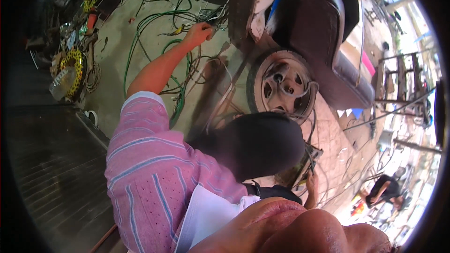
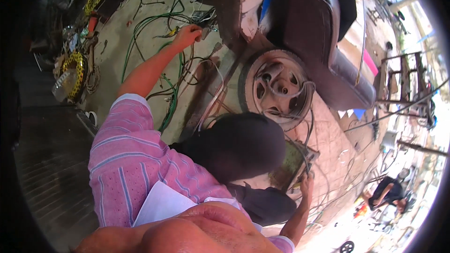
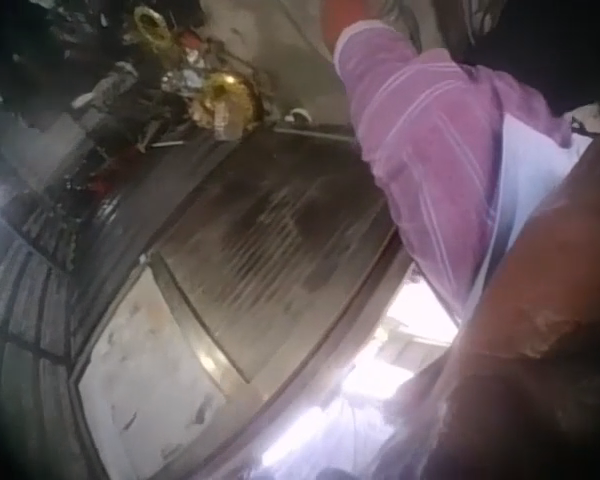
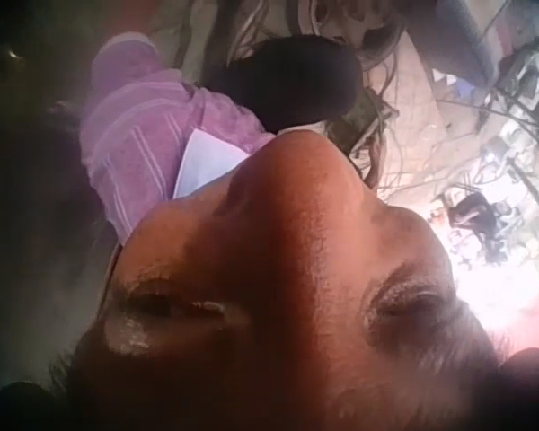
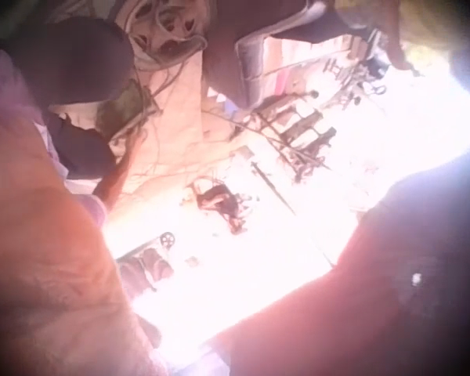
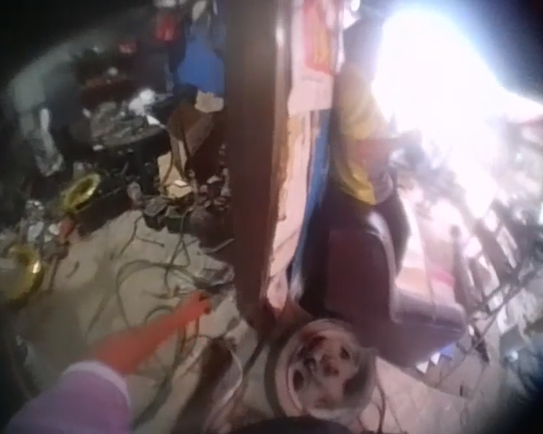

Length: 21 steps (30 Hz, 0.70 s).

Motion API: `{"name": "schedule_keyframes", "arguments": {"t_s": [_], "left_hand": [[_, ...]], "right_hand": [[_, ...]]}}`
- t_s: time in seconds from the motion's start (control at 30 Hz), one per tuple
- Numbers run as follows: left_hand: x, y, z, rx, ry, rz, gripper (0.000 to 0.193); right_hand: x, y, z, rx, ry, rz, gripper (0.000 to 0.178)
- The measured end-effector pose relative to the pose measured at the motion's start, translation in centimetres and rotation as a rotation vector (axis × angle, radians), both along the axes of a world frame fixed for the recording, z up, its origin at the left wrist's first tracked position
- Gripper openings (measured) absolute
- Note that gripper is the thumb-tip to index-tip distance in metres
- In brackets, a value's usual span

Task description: The person secures wires on a machine with plastic ties and connects electrical components to a wooden mounting block.

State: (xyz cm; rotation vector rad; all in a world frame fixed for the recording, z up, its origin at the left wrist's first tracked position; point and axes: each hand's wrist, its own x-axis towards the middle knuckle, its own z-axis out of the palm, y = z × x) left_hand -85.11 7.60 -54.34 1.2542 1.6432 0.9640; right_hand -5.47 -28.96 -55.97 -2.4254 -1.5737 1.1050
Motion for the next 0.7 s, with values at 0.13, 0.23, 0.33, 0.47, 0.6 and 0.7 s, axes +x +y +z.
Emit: {"name": "schedule_keyframes", "arguments": {"t_s": [0.13, 0.23, 0.33, 0.47, 0.6, 0.7], "left_hand": [[2.4, 6.1, 3.5, 0.104, -0.175, 0.027, 0.027], [0.2, 7.5, 5.4, 0.207, -0.296, 0.098, 0.029], [-0.1, 9.2, 8.7, 0.355, -0.3, 0.084, 0.034], [0.2, 13.5, 11.2, 0.558, -0.023, 0.168, 0.041], [3.3, 13.9, 17.2, 0.355, -0.314, 0.26, 0.056], [1.9, 21.5, 12.1, 0.349, -0.438, 0.225, 0.06]], "right_hand": [[6.6, -1.5, -3.3, -0.087, -0.23, 0.127, 0.048], [6.0, 2.6, 0.1, -0.152, 0.084, -0.118, 0.038], [2.0, 7.9, 4.8, -0.206, 0.149, -0.193, 0.042], [-2.1, 12.9, 10.2, -0.112, 0.177, -0.233, 0.044], [-1.3, 15.6, 12.6, -0.052, 0.308, -0.253, 0.043], [-2.0, 18.2, 14.1, -0.022, 0.316, -0.199, 0.038]]}}
